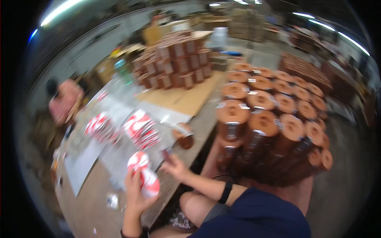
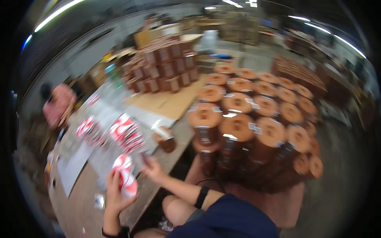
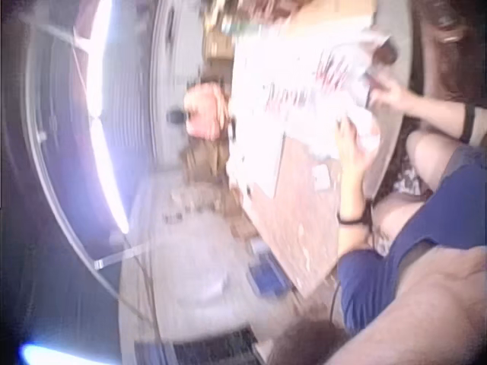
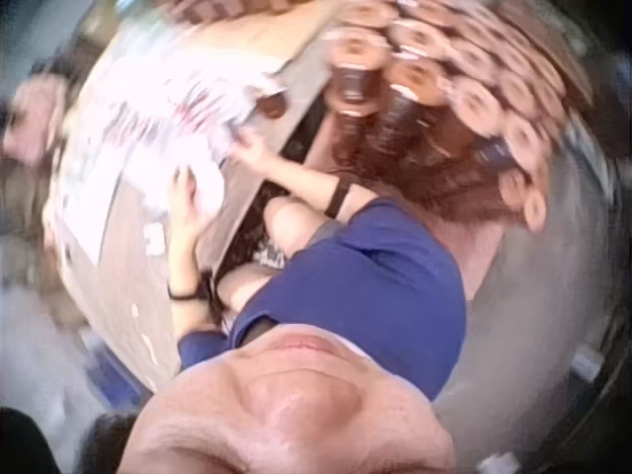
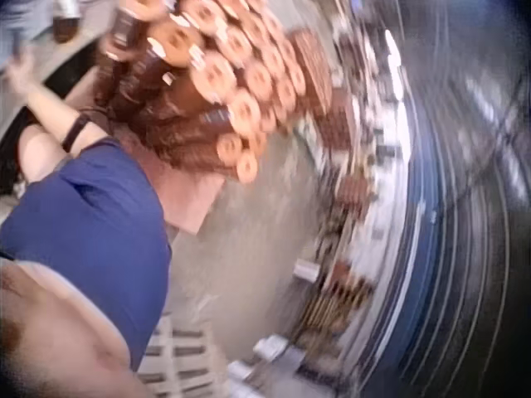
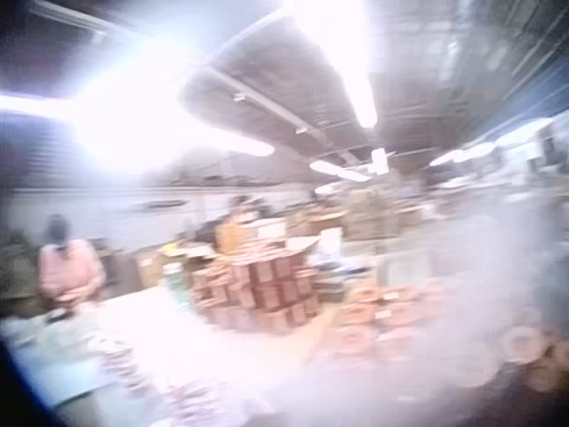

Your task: The recorder sands the edges of round wooden peppermint-patterned disks using sandpaper.

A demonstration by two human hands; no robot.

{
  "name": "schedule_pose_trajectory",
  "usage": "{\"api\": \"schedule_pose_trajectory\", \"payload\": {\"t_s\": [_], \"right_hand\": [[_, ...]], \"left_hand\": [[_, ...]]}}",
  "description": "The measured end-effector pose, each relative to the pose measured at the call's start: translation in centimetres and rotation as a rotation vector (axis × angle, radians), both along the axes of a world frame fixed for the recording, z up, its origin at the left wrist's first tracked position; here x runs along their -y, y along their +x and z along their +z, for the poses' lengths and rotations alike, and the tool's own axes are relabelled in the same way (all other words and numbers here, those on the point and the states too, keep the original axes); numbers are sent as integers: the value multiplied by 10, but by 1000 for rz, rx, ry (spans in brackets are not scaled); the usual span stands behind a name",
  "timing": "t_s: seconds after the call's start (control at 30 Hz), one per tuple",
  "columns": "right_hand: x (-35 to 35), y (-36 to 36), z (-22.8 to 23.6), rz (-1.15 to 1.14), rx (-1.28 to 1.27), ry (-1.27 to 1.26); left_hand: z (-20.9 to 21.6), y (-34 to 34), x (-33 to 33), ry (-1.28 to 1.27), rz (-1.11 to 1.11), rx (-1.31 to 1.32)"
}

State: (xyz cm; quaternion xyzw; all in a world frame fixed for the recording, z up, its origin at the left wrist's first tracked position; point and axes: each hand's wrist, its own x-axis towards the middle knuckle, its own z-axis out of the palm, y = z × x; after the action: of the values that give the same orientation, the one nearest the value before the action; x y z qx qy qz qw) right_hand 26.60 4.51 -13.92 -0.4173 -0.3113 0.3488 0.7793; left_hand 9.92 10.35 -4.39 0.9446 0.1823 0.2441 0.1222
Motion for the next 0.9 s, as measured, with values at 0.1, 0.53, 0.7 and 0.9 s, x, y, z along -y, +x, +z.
{"api": "schedule_pose_trajectory", "payload": {"t_s": [0.1, 0.53, 0.7, 0.9], "right_hand": [[27, -8, 28, 24, 476, 4], [121, -43, 57, 139, 292, -114], [139, -44, 63, 128, 15, -230], [158, -53, 69, 96, -127, -235]], "left_hand": [[15, -17, 31, 7, -47, -37], [26, -30, 105, -121, -212, -54], [-31, -61, 106, -862, -26, 367], [-47, -55, 154, -1566, 20, 718]]}}
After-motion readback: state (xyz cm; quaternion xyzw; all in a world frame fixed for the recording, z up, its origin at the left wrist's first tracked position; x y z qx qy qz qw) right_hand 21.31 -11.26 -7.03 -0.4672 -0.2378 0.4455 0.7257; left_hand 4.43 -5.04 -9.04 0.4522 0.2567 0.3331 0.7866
